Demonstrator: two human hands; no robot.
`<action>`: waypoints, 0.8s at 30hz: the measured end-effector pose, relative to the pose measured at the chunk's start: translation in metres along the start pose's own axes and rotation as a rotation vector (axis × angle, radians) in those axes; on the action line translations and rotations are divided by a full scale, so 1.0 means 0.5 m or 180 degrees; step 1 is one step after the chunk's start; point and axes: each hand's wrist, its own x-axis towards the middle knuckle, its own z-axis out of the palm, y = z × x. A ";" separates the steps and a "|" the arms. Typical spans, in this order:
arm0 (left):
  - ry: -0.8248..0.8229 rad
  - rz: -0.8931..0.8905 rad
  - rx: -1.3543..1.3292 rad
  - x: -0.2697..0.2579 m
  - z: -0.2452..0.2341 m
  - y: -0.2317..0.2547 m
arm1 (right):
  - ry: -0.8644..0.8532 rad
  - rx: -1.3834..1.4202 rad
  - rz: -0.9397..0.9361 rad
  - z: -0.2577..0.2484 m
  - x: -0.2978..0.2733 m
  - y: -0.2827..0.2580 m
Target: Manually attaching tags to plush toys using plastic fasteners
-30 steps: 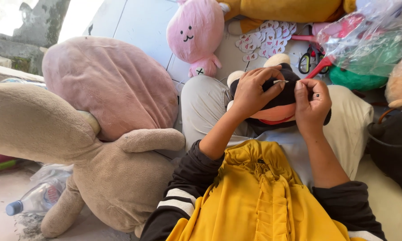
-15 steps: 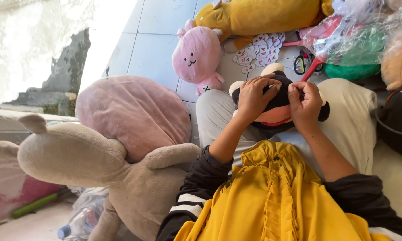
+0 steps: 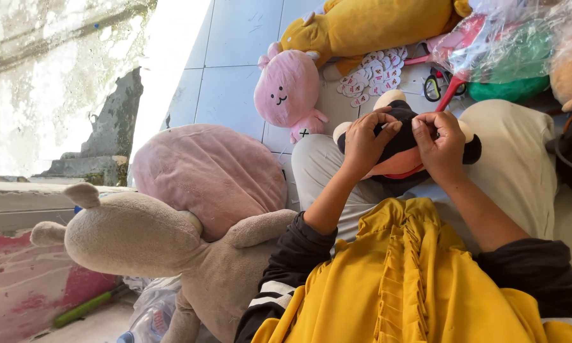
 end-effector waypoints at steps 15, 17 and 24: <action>0.0167 0.0241 -0.0235 0.028 0.031 -0.037 | -0.0275 0.0218 0.0254 -0.022 0.034 0.025; 0.0120 0.0107 -0.0324 0.033 0.033 -0.040 | -0.0324 0.0181 0.0247 -0.020 0.043 0.033; -0.0132 -0.0376 -0.0824 0.049 0.019 -0.033 | -0.0308 0.0119 -0.0165 -0.013 0.063 0.075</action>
